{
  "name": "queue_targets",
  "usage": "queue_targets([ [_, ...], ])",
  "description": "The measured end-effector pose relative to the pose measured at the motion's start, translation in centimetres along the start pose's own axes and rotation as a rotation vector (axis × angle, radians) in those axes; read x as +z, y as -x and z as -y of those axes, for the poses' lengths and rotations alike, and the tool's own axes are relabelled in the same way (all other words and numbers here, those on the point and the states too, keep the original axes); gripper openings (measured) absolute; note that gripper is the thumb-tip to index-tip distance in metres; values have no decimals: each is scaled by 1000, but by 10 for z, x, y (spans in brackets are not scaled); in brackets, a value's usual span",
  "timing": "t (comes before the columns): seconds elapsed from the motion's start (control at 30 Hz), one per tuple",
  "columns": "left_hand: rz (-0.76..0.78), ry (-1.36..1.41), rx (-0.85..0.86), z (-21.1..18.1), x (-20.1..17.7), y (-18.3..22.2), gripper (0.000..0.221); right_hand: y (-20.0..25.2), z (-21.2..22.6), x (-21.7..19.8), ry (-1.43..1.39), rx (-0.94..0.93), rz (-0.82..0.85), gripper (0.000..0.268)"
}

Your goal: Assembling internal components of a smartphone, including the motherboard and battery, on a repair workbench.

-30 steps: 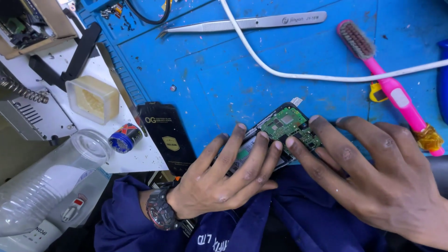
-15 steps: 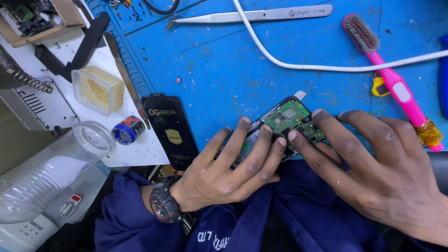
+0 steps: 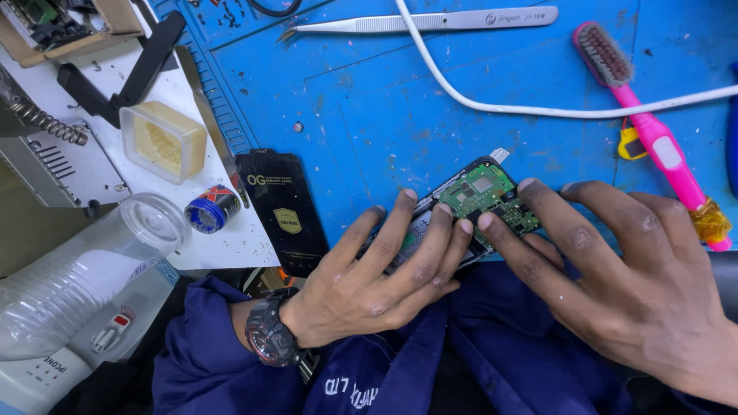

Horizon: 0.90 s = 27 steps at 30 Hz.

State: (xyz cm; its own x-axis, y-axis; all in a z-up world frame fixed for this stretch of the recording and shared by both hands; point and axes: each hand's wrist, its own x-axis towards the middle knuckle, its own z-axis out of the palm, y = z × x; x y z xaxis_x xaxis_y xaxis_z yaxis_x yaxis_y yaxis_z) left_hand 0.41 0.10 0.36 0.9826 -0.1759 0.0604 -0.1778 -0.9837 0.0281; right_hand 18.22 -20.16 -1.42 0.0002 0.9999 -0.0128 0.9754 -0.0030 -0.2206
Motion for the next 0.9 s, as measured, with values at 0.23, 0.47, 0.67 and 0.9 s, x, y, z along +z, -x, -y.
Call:
queue_targets([
  [0.23, -3, 24, -6, -1, 3, 0, 39, 0, 0, 0, 4, 9, -18, 37],
  [0.47, 24, 20, 3, 0, 3, -1, 41, 0, -2, 2, 14, -12, -19, 39],
  [0.67, -36, 42, 34, -2, 8, 3, 45, 0, -2, 2, 15, -2, -29, 37],
  [0.9, -27, 62, 53, -5, 8, -1, 39, 0, -3, 2, 5, 6, -39, 38],
])
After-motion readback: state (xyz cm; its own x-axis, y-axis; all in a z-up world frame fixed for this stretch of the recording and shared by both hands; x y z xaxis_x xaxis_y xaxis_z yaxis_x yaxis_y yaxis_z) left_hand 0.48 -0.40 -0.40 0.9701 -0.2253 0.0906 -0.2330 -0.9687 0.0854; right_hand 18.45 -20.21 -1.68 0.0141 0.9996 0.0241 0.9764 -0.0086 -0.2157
